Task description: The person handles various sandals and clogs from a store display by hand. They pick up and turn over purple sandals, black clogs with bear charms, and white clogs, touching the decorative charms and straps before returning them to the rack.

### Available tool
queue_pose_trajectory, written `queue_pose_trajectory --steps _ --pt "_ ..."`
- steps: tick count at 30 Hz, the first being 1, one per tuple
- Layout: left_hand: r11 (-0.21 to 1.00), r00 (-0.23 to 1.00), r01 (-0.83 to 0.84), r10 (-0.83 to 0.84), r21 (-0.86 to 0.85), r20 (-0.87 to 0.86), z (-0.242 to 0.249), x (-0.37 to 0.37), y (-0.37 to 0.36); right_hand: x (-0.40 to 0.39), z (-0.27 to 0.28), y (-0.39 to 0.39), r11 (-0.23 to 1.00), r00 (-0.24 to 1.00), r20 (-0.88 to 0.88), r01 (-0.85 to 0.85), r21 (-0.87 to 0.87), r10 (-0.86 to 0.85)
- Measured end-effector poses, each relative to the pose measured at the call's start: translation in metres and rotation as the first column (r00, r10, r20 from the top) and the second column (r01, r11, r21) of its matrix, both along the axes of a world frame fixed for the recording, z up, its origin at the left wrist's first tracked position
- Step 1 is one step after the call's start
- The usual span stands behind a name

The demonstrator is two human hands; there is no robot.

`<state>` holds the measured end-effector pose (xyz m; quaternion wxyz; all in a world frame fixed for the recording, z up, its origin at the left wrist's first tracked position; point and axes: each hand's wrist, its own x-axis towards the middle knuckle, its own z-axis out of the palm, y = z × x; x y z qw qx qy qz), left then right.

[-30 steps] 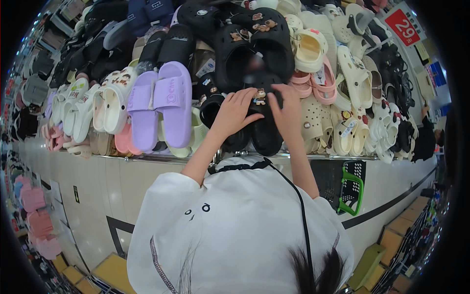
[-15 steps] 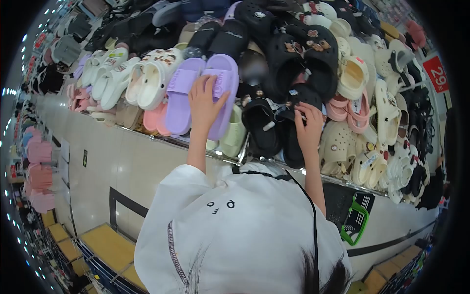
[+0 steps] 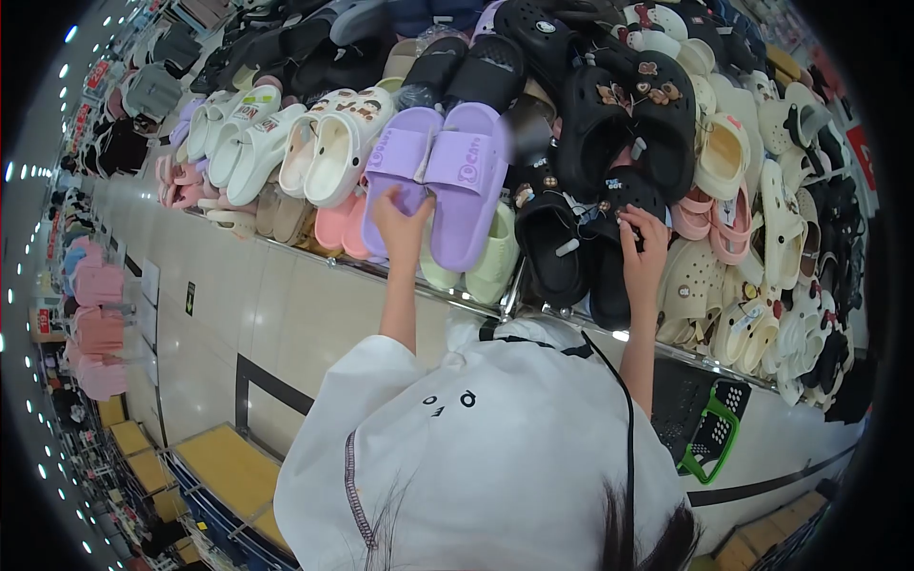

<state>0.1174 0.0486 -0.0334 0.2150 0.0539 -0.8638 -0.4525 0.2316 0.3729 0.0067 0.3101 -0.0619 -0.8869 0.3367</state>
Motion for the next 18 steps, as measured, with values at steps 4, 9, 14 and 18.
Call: queue_pose_trajectory --steps 4,9,14,18 --pt "0.991 0.993 0.117 -0.115 -0.063 0.039 -0.006 -0.012 0.006 -0.001 0.002 0.000 1.000 1.000 0.004 -0.009 -0.011 0.009" --pt "0.981 0.996 0.049 -0.033 -0.190 0.089 -0.012 -0.044 0.020 -0.001 -0.003 0.005 1.000 1.000 -0.001 -0.006 -0.026 0.006" --pt "0.994 0.990 0.114 -0.113 -0.002 -0.083 -0.028 -0.054 0.017 0.000 -0.006 0.007 0.998 1.000 0.006 -0.003 -0.067 0.003" --pt "0.937 0.960 0.179 -0.233 0.300 0.155 0.007 -0.036 0.005 0.003 -0.017 0.014 0.964 0.999 0.043 0.030 -0.266 -0.020"
